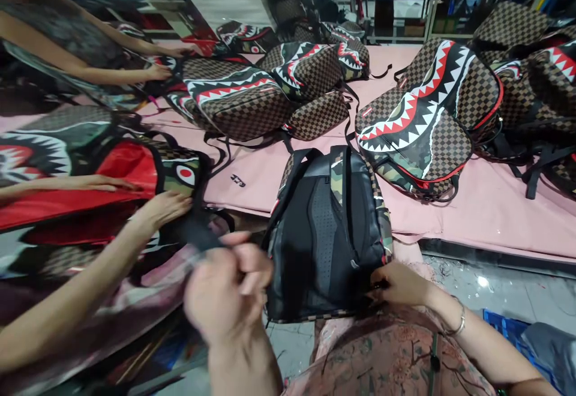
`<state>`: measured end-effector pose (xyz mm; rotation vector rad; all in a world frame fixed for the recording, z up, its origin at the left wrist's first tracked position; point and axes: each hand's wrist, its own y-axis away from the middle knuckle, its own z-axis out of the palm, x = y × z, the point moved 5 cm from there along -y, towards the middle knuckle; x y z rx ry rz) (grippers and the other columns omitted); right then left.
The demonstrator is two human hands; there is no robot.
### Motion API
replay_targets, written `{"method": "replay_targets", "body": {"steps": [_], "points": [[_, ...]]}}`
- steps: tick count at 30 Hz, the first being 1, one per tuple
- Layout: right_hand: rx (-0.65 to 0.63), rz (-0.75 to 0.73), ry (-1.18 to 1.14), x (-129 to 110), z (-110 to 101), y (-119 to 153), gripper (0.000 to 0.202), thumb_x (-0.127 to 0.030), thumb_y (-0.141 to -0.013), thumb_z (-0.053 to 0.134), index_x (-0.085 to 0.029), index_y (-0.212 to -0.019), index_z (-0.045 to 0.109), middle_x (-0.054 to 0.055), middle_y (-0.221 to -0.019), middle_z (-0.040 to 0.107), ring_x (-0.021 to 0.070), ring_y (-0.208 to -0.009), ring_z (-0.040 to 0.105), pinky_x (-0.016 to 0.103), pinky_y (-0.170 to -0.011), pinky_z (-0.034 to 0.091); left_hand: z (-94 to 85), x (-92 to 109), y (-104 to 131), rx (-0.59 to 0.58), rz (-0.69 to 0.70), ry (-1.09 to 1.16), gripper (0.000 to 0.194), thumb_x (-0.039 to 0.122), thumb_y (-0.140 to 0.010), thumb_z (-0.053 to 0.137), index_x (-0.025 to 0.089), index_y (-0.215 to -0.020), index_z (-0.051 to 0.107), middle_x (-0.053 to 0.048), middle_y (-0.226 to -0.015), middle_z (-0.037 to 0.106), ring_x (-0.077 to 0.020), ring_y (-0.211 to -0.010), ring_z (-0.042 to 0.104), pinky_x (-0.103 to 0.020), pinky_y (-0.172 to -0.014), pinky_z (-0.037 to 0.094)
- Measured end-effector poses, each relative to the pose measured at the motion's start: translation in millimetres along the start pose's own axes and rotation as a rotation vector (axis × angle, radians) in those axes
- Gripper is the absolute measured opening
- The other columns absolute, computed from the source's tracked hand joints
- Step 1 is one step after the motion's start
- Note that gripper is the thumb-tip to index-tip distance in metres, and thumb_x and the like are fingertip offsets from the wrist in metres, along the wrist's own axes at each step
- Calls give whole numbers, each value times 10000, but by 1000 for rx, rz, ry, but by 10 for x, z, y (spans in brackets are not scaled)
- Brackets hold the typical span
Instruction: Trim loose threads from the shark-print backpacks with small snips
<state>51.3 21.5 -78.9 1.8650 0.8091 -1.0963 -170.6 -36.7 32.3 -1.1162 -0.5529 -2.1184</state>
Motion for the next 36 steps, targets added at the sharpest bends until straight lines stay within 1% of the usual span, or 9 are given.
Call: {"method": "replay_targets", "body": {"steps": [2,4,8,13,16,22,30,33,36], "points": [[97,-24,71,-58,-97,44,206,-347,-751,618,-160,-684,560,-38,-589,505,96,-557,443,208,-517,312,81,-367,96,-181,-304,-84,223,272,-737,644,126,-892,577,39,-521,553,-25,-308,352,-148,-317,288],[281,-84,75,-178,-257,70,166,-327,-807,558,-172,-865,548,-22,-699,532,111,-629,475,218,-567,354,130,-666,230,-290,-476,-147,242,300,-730,643,133,-891,572,17,-590,589,-40,-346,416,-167,-342,330],[566,-272,162,-488,-478,58,172,-277,-888,433,-183,-1017,497,36,-856,554,138,-745,526,256,-665,410,165,-930,370,-327,-531,-236,277,361,-709,639,118,-832,585,17,-575,585,-48,-312,423,-175,-310,298],[560,-457,329,-723,-390,-94,158,-275,-881,472,-180,-990,533,46,-805,563,158,-744,537,282,-666,431,169,-959,402,-382,-509,-300,255,380,-725,607,129,-721,559,26,-544,569,-46,-282,408,-168,-282,250],[550,-462,371,-752,-339,-157,170,-296,-887,463,-170,-961,550,51,-799,580,158,-726,544,283,-651,434,161,-956,417,-407,-471,-364,263,384,-734,594,137,-670,530,24,-556,575,-45,-289,419,-166,-291,252],[578,-475,407,-753,-362,-132,181,-280,-899,440,-181,-838,579,47,-764,607,160,-722,561,283,-652,427,160,-973,427,-396,-445,-440,264,395,-755,573,133,-787,573,27,-568,578,-44,-294,421,-167,-302,255],[581,-481,376,-751,-372,-141,152,-282,-886,461,-179,-884,572,54,-787,601,163,-742,559,291,-671,439,153,-978,406,-390,-449,-396,246,372,-748,592,127,-748,567,27,-556,577,-50,-300,439,-165,-300,281],[609,-458,225,-694,-413,-154,156,-304,-876,471,-189,-846,572,41,-777,591,154,-735,552,286,-678,438,142,-982,417,-370,-528,-269,239,353,-738,609,129,-818,590,37,-522,554,-43,-282,410,-154,-276,257],[650,-329,-136,-533,-473,-216,223,-406,-846,493,-201,-914,548,15,-778,553,118,-665,518,243,-601,426,143,-1030,438,-377,-673,18,202,332,-720,625,150,-798,585,80,-441,440,-5,-232,275,-127,-246,198]]}}
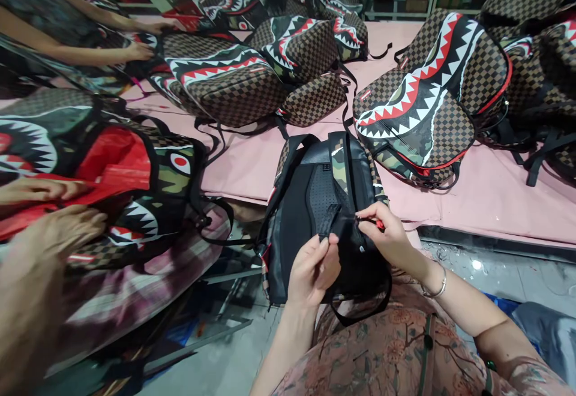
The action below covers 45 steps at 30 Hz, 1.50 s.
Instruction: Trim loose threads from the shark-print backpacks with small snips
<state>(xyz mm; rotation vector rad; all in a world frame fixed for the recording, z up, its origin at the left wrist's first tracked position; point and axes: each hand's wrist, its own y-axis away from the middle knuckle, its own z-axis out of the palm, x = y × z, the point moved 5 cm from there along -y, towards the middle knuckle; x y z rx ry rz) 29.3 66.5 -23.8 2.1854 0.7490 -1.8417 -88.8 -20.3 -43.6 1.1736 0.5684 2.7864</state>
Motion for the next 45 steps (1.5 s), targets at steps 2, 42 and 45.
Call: {"method": "replay_targets", "body": {"steps": [2,42,45], "points": [[-44,149,-200,101,62,-34,344,-493,-791,532,-198,-968,527,-21,-691,491,88,-552,447,214,-501,373,52,-74,-16,-120,-101,167,188,328,-703,638,159,-755,573,106,-411,351,15,-212,158,-116,-224,149],[48,260,-48,756,-398,187,245,-323,-713,625,-158,-890,582,-4,-750,587,108,-662,532,236,-631,438,-366,410,-221,485,359,-1329,297,439,-811,464,193,-824,630,-45,-704,642,-167,-632,602,-261,-608,431],[-54,237,20,746,-284,214,158,-284,-762,563,-148,-794,639,14,-726,624,122,-666,562,245,-634,448,-85,19,-422,180,106,-1563,322,450,-747,549,205,-538,552,-34,-479,575,-194,-545,594,-263,-552,379]]}}
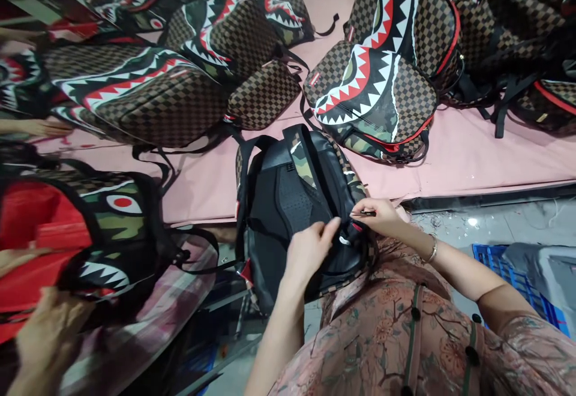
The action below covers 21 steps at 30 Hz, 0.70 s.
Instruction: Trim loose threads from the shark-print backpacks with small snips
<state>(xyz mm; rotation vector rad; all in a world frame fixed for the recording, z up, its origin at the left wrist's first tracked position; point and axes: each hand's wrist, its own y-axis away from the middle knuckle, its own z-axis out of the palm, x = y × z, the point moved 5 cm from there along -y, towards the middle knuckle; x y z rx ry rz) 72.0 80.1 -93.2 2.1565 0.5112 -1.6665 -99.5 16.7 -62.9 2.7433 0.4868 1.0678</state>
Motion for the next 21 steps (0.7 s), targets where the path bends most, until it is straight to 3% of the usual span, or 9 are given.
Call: {"method": "replay_targets", "body": {"steps": [3,5,10,12,16,18,21], "points": [[-64,-138,178,-109,84,-4,186,-152,-763,502,-187,-822,676,21,-819,663,139,-785,597,257,-711,458,241,50,-52,-134,6,74,332,413,-717,584,210,-478,477,-11,-385,526,-185,-466,587,-249,-507,362],[-80,-218,320,-158,113,4,275,-70,-734,469,-205,-846,681,20,-874,671,140,-826,599,256,-737,455,267,-50,-68,-102,-59,287,331,426,-730,566,205,-508,458,11,-383,520,-173,-434,595,-225,-459,363],[-10,-358,430,-193,195,127,344,-12,-686,441,-182,-893,658,53,-923,651,157,-865,590,268,-747,468,96,-252,-67,318,-170,937,367,444,-654,657,178,-547,427,67,-440,491,-117,-458,591,-206,-488,453],[13,-394,384,-199,262,191,355,-22,-689,457,-177,-949,642,74,-973,636,169,-897,583,284,-755,474,107,-220,-84,400,-214,1186,369,419,-618,697,164,-561,437,75,-474,501,-79,-449,556,-212,-533,481],[139,-322,152,-184,288,179,181,-138,-766,500,-165,-887,632,72,-866,639,160,-814,587,289,-720,480,321,-65,-145,234,-423,1504,375,359,-561,757,152,-576,445,69,-483,506,-47,-408,502,-197,-504,467],[140,-195,26,-143,281,91,153,-198,-771,527,-169,-891,618,48,-837,637,151,-793,582,285,-723,475,365,-20,-163,182,-421,1519,376,359,-559,764,148,-585,455,60,-498,516,-41,-430,506,-176,-502,452],[6,-65,-148,-109,325,-37,198,-241,-750,551,-165,-927,599,26,-867,626,142,-820,567,272,-737,460,343,-34,-180,140,-322,1373,387,448,-597,721,143,-614,482,40,-539,534,-54,-501,533,-162,-506,430]]}}
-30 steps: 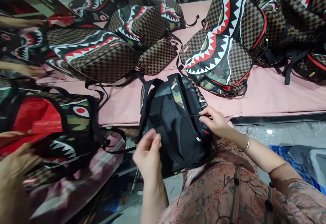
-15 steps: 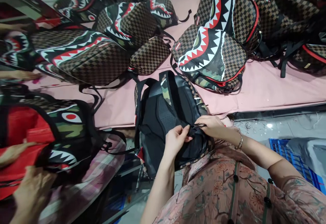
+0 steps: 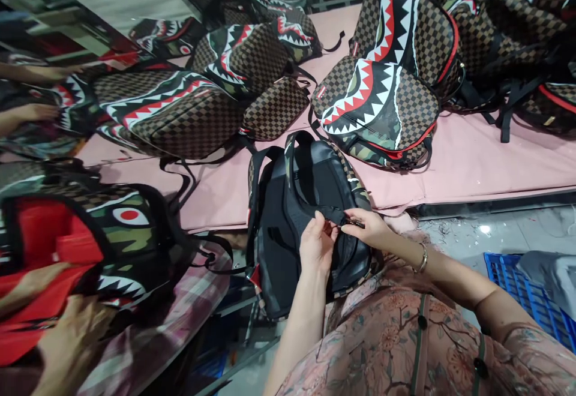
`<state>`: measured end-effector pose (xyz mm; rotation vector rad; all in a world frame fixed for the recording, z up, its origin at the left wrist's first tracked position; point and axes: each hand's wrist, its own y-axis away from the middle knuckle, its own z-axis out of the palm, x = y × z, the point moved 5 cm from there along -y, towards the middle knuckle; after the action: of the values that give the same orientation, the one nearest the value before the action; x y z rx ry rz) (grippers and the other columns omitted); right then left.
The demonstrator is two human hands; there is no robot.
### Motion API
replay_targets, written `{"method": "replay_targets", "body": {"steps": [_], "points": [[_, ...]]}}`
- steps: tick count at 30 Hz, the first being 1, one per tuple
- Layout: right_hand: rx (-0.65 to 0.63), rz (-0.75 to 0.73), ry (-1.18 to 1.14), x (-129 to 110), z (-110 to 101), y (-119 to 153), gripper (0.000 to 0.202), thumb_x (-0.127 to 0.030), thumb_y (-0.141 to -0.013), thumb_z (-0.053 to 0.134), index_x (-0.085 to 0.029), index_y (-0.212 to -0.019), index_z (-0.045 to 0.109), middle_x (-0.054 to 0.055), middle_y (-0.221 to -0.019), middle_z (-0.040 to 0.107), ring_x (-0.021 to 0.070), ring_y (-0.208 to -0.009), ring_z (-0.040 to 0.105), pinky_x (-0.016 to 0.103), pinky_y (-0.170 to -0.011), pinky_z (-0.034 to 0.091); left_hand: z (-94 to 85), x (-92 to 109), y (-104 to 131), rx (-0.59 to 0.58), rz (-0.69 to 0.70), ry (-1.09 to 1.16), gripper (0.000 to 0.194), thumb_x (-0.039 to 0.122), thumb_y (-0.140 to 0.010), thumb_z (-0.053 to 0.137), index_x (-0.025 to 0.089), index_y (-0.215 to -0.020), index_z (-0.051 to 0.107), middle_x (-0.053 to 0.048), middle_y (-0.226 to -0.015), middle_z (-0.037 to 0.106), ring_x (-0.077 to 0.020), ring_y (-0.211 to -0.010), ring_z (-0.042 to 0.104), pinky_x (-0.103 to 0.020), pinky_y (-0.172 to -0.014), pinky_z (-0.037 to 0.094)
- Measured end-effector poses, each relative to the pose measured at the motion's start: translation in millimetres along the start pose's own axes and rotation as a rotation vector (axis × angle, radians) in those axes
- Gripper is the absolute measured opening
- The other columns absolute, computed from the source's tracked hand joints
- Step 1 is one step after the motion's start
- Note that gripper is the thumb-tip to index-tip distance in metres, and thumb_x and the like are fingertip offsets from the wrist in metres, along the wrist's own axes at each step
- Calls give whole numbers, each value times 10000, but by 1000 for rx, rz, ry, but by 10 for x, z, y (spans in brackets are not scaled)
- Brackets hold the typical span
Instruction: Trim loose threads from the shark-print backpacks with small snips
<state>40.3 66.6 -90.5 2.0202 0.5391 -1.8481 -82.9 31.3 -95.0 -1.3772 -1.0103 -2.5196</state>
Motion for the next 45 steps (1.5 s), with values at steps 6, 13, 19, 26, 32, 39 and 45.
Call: {"method": "replay_targets", "body": {"steps": [6,13,19,26,32,39,45], "points": [[83,76,-82,78,33,-50,162,-301,-672,633,-162,-711,560,-50,-615,473,85,-566,423,206,-533,356,-218,323,220,277,638,-648,344,388,-680,674,173,-930,575,-7,-837,571,-85,-653,541,-229,-623,460],[164,-20,37,57,81,1,111,-269,-680,616,-168,-668,573,-22,-631,487,102,-574,426,217,-510,329,-22,369,414,-29,862,-1098,189,326,-738,640,192,-861,688,-40,-819,634,-129,-696,589,-248,-645,477],[172,-89,115,21,69,49,117,-282,-705,635,-174,-735,601,2,-698,547,121,-627,488,236,-568,383,-25,339,268,-80,762,-1043,137,247,-778,562,185,-745,679,-31,-734,639,-143,-730,570,-264,-692,439],[284,56,126,59,-23,90,185,-298,-653,664,-188,-706,525,-29,-678,529,118,-621,480,235,-587,390,25,95,223,-152,110,-201,220,330,-656,686,124,-656,609,59,-494,367,-38,-432,293,-167,-415,243],[192,159,-40,75,-35,63,199,-266,-596,660,-184,-674,496,-65,-609,451,79,-535,385,198,-499,333,99,120,352,-317,-211,112,313,388,-691,655,78,-732,644,10,-565,446,-47,-481,373,-165,-435,313],[276,162,2,-79,-259,185,253,-258,-664,632,-191,-903,584,-31,-764,523,70,-531,395,208,-500,349,99,85,378,-265,-150,53,274,323,-622,727,96,-768,679,7,-601,522,-51,-540,439,-166,-514,363],[187,-113,138,-348,-337,104,123,-234,-755,580,-195,-844,655,15,-789,584,131,-746,532,260,-698,423,124,67,382,-176,75,-204,229,220,-516,789,150,-711,692,29,-626,590,-64,-592,485,-187,-607,392]]}}
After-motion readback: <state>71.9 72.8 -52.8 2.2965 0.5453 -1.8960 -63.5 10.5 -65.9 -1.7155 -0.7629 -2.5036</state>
